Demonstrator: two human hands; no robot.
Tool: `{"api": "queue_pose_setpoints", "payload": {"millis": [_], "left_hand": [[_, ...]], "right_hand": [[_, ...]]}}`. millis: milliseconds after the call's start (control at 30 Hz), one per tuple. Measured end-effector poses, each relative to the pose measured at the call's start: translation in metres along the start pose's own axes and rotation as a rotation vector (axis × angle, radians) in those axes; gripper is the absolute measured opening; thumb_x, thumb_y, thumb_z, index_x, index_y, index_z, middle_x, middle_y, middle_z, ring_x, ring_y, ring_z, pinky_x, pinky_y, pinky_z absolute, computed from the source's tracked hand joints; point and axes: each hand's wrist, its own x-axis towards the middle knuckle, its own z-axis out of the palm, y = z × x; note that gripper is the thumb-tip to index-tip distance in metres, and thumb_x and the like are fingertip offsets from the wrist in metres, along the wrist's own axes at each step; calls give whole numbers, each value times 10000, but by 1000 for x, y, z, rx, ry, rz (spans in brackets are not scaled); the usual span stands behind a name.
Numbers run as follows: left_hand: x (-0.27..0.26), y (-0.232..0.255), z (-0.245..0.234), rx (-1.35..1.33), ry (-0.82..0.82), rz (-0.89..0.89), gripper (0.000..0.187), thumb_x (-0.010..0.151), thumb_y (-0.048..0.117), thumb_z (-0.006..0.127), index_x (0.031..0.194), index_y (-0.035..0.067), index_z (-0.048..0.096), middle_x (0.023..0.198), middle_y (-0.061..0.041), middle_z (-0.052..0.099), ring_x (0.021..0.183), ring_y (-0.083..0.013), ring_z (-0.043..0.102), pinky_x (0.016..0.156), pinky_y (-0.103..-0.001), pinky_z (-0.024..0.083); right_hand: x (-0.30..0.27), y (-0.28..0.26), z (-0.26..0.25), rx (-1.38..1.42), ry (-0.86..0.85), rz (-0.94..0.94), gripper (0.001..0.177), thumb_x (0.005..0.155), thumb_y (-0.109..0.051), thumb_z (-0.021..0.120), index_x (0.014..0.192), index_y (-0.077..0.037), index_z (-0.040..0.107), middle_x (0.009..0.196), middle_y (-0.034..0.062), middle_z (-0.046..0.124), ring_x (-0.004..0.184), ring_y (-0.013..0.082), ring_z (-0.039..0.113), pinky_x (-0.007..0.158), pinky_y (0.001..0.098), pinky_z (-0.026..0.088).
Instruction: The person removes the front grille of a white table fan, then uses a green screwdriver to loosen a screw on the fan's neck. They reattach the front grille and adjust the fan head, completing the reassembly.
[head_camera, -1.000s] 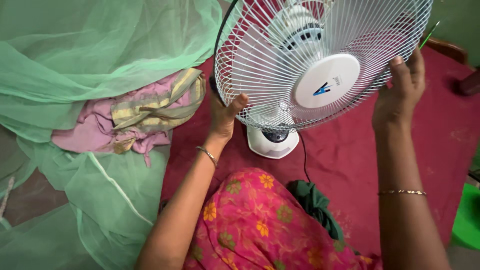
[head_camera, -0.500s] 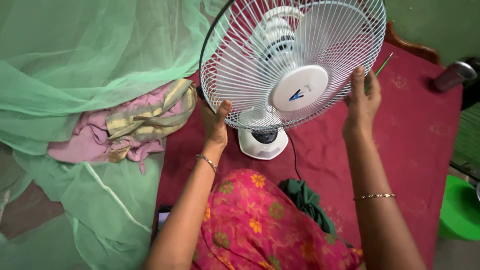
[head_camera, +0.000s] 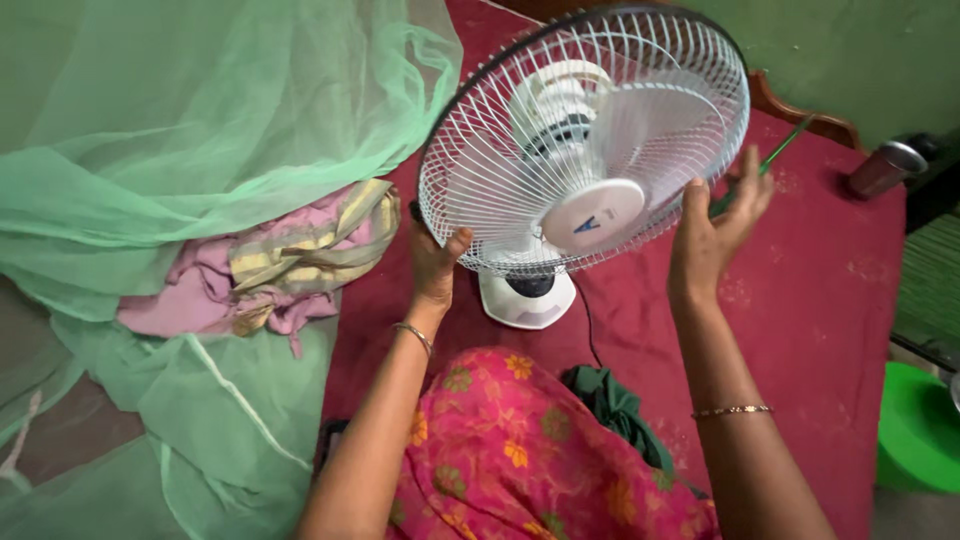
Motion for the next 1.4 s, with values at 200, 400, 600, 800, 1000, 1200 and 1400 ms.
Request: {"api": "queue_pose_setpoints", "payload": {"millis": [200,400,600,800,1000,1200,1400], "left_hand": [[-8,-16,-14,-68,-67,-42,728,795,335,892,1344,60,501,1282,-48,617,1182,-166,588,1059,-356,477],[-12,-32,-47,-59,-206,-168,629,889,185,862,1403,2,548,1299,-86,647,1180,-177,620,1042,-360,516],[-37,7,-84,252,-258,-377,958,837,273,842,1581,60,276,1462,-140,471,1325,-217,530,1056,-379,500],[-119,90,-152,1133,-602,-323,1095,804,475,829,1593,6,233,1549,-305,408,1425,-451,417,1155,-466,354],[-200,130,-182,1218,-505,-556,1118,749,416,849,1609,81,220,1578,-243,411,1456,-424,393,1189,-463,349],[-225,150,-172,1642,-836,-1023,1531,547,485,995,1602,222,-83,1699,-167,-41,1537,-498,-69,1165,-739,108],[-240,153,-172,1740,-826,-953,1619,485,499,1007,1612,217,-121,1697,-193,-154,1530,-537,-139,1087,-847,70]], "right_hand": [[13,-55,16,-339,-90,-363,585,1179,-291,569,1658,-85,302,1676,169,265,1595,323,292,1343,487,283],[23,-89,29,-570,-199,-465,632,1197,-468,509,1664,-78,340,1679,212,269,1591,389,230,1313,560,200],[6,-86,32,-562,-166,-438,643,1220,-573,483,1649,-97,424,1676,237,253,1545,419,275,1305,552,249],[-4,-74,35,-607,-171,-628,700,1118,-665,463,1423,-53,614,1481,226,418,1397,390,396,1161,566,352],[0,-51,30,-455,-245,-769,720,1100,-643,448,1387,-20,669,1309,166,574,1221,317,600,987,470,516],[-5,-11,22,-406,-276,-656,589,1128,-517,415,1371,-5,578,1170,184,631,1063,351,646,879,430,512],[-8,6,16,-471,-268,-630,516,1142,-407,427,1382,24,576,1100,205,607,987,391,620,811,445,483]]}}
